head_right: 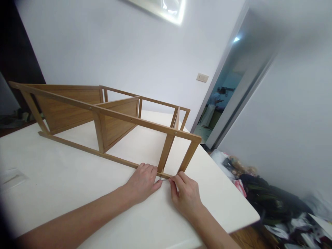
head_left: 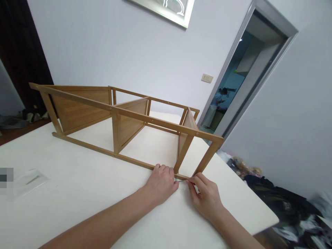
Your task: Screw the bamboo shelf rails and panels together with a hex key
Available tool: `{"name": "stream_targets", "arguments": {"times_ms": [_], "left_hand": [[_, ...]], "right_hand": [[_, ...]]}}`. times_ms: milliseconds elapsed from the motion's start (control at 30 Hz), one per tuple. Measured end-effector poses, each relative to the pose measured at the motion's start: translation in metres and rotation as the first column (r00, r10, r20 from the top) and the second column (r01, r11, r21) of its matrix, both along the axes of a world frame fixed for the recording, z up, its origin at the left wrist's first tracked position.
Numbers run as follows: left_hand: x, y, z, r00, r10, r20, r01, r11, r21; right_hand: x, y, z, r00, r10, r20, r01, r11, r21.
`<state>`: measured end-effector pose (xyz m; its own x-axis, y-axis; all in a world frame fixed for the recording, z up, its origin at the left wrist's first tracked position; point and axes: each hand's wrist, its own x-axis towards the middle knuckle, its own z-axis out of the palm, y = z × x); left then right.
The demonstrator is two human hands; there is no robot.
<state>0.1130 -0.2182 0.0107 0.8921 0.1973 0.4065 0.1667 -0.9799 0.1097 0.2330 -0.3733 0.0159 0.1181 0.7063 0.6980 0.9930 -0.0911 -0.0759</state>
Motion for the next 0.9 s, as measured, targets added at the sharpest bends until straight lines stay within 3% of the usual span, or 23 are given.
{"name": "stream_targets", "arguments": {"times_ms": [900], "left_hand": [[-0.0002, -0.0007, -0.0001, 1.000, 0.015, -0.021, -0.015, 1.000, 0.003]], "right_hand": [[0.0029, -0.0005, -0.0022, 0.999, 0.024, -0.031, -0.025, 1.000, -0.008]]}}
